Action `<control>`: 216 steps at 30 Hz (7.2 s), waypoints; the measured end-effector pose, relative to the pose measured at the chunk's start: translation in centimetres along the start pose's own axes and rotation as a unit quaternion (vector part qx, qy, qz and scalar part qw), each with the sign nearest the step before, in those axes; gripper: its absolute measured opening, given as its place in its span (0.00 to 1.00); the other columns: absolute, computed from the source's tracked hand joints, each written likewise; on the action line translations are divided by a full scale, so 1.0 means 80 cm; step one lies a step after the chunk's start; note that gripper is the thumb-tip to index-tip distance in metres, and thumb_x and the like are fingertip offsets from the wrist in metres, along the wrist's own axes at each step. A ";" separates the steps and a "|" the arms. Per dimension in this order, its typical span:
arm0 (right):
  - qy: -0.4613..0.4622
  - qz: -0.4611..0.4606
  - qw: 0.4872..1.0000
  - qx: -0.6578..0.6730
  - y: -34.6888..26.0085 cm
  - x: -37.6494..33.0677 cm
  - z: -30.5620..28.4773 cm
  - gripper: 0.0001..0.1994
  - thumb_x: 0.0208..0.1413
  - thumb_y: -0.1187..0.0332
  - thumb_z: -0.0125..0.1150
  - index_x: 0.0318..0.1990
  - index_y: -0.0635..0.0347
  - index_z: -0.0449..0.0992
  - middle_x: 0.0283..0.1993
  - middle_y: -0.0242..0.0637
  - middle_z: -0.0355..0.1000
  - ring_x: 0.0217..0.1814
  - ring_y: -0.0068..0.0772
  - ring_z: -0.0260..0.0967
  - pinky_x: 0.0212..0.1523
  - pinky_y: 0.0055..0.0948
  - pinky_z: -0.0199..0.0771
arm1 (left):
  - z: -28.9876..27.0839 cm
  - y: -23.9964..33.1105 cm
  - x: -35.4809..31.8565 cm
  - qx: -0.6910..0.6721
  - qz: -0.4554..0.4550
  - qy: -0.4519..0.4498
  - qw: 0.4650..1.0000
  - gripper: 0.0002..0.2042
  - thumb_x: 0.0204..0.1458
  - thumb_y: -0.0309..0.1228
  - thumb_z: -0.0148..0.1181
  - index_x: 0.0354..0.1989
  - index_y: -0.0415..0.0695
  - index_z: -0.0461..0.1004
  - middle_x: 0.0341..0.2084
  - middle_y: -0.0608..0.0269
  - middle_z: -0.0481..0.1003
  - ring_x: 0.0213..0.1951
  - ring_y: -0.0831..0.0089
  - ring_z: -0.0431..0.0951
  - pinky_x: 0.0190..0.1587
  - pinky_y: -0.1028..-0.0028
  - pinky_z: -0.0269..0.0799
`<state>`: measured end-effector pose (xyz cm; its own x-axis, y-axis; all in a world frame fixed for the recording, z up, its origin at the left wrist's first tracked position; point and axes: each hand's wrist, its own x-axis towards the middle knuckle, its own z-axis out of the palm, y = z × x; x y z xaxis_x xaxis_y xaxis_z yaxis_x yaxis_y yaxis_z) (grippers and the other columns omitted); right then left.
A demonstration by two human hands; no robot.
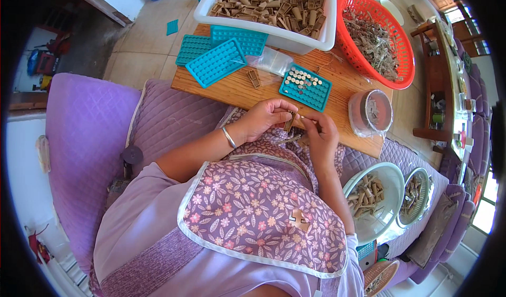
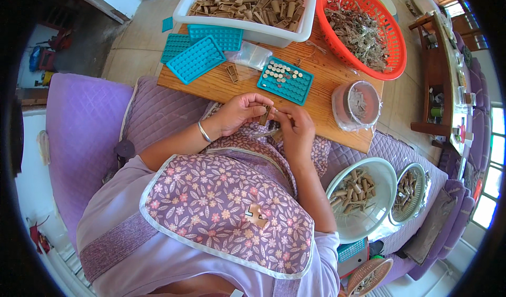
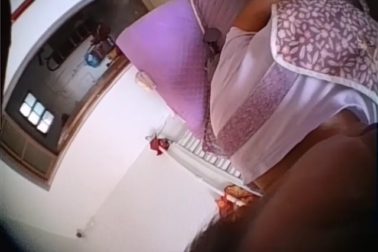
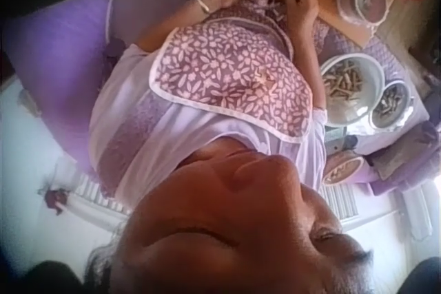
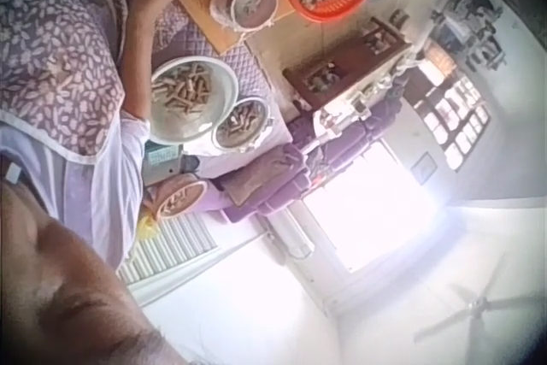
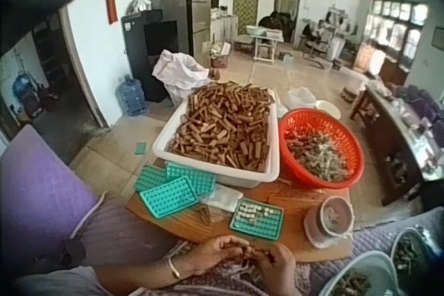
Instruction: The person assembles small white components into a green plastic tray by hand.
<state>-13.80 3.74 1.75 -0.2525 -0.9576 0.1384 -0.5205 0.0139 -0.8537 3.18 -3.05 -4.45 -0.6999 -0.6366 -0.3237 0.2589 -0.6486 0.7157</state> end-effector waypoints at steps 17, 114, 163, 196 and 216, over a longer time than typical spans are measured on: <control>0.008 -0.094 0.991 -0.098 0.029 0.059 0.010 0.05 0.47 0.74 0.65 0.33 0.61 0.79 0.33 0.41 0.72 0.35 0.43 0.72 0.36 0.36 0.72 | 0.003 0.013 0.012 0.006 0.017 0.070 0.997 0.10 0.57 0.25 0.55 0.47 0.39 0.71 0.37 0.64 0.76 0.38 0.79 0.76 0.42 0.79 0.73; -0.034 0.333 0.883 0.330 0.003 0.043 0.041 0.07 0.54 0.71 0.65 0.31 0.63 0.73 0.24 0.28 0.71 0.20 0.13 0.61 0.19 0.15 0.56 | 0.030 0.022 0.016 0.122 0.119 0.121 0.978 0.08 0.59 0.23 0.48 0.45 0.39 0.68 0.36 0.66 0.72 0.38 0.83 0.71 0.42 0.80 0.70; 0.038 0.249 0.908 0.336 0.025 0.056 -0.018 0.07 0.54 0.74 0.63 0.37 0.62 0.71 0.30 0.29 0.71 0.30 0.17 0.64 0.31 0.16 0.63 | 0.058 0.075 0.064 -0.089 0.157 0.187 0.966 0.06 0.58 0.26 0.52 0.43 0.43 0.68 0.35 0.63 0.74 0.38 0.74 0.75 0.43 0.72 0.73; 0.009 -0.062 0.998 -0.007 -0.012 0.108 -0.008 0.05 0.42 0.79 0.65 0.27 0.65 0.74 0.32 0.41 0.71 0.37 0.41 0.69 0.40 0.34 0.70 | 0.064 0.065 0.066 -0.049 0.087 0.134 0.986 0.07 0.59 0.26 0.54 0.44 0.43 0.71 0.40 0.67 0.73 0.42 0.79 0.74 0.46 0.76 0.73; 0.006 0.141 0.966 0.216 0.015 0.108 -0.011 0.09 0.53 0.76 0.62 0.42 0.67 0.74 0.36 0.33 0.74 0.36 0.20 0.70 0.40 0.19 0.71 | 0.060 0.074 0.074 -0.099 0.062 0.151 0.982 0.07 0.57 0.26 0.55 0.43 0.43 0.68 0.37 0.63 0.76 0.38 0.75 0.77 0.41 0.74 0.73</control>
<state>-17.37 -4.26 2.35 -0.3447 -0.9300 -0.1272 -0.0412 0.1504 -0.9878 -2.61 -8.69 0.83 -0.4330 -0.7917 -0.4311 0.4750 -0.6068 0.6373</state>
